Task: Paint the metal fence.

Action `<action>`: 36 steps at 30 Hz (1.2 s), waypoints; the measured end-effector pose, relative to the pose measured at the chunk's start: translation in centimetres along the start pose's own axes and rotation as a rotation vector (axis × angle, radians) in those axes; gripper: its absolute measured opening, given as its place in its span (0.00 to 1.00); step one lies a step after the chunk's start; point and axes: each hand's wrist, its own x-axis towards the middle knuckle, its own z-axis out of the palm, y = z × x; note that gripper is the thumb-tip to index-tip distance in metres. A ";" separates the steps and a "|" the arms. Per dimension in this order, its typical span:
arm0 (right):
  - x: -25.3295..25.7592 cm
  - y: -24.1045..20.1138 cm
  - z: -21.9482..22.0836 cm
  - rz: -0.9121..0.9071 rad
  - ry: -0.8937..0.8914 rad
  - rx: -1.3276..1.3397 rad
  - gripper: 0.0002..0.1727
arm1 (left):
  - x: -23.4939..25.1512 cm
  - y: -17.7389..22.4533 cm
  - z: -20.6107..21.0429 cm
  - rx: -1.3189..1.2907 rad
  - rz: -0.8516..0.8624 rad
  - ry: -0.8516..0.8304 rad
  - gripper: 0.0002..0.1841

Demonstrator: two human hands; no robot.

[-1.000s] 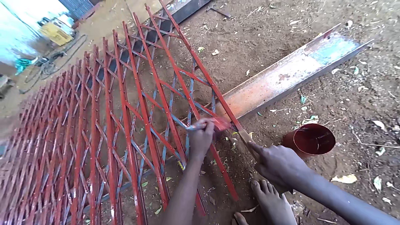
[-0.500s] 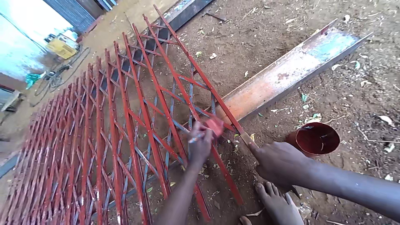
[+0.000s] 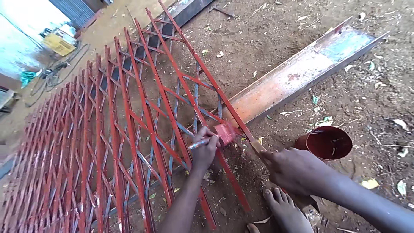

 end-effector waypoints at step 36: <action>1.4 -0.8 -1.0 -0.064 -0.138 -0.066 0.50 | 16.7 -2.0 -7.1 0.503 -0.158 0.098 0.10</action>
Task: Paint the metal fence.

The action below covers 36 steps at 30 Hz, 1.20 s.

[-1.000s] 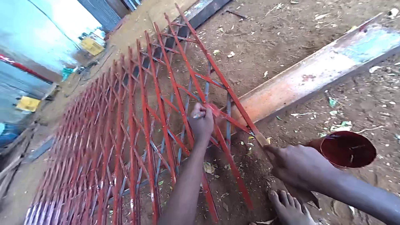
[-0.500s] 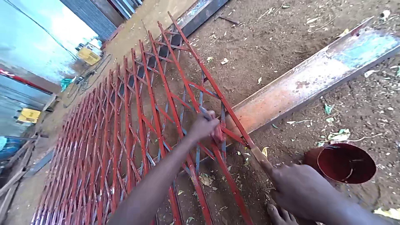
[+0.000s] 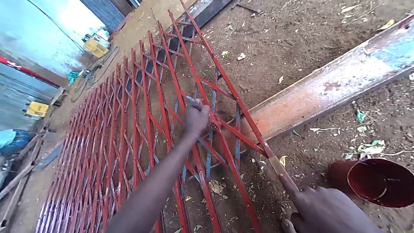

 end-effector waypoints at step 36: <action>2.9 1.2 2.5 -0.058 0.723 0.003 0.41 | -0.4 3.0 3.6 -0.372 0.043 -0.116 0.07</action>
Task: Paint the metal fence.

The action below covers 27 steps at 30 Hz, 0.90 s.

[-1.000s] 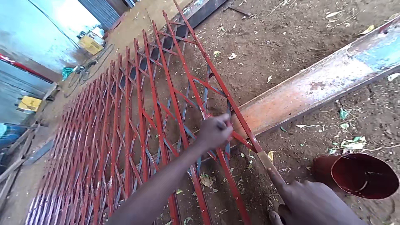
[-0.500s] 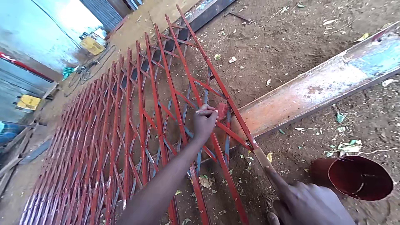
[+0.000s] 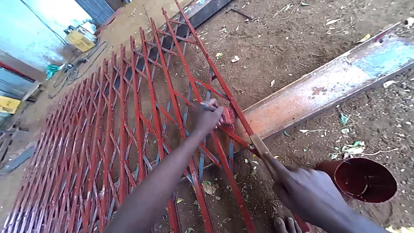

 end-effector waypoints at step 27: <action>-0.4 0.9 3.5 0.009 0.058 -0.004 0.44 | 1.4 2.7 1.2 0.429 0.064 0.007 0.10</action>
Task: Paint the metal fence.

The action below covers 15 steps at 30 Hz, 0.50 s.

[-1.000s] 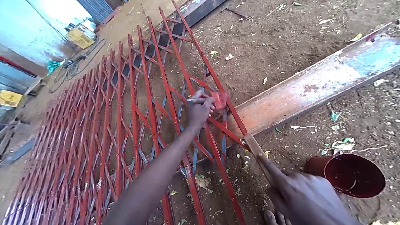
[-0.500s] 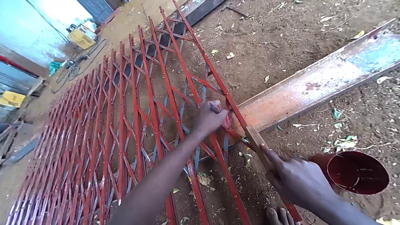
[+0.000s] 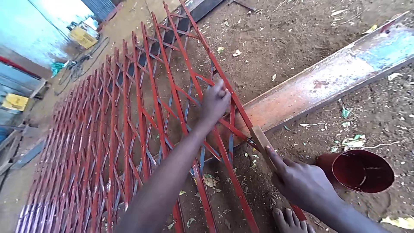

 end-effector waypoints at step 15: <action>-5.5 0.6 0.6 -0.030 0.071 0.111 0.42 | -12.3 2.0 -3.0 -0.038 -0.069 -0.221 0.07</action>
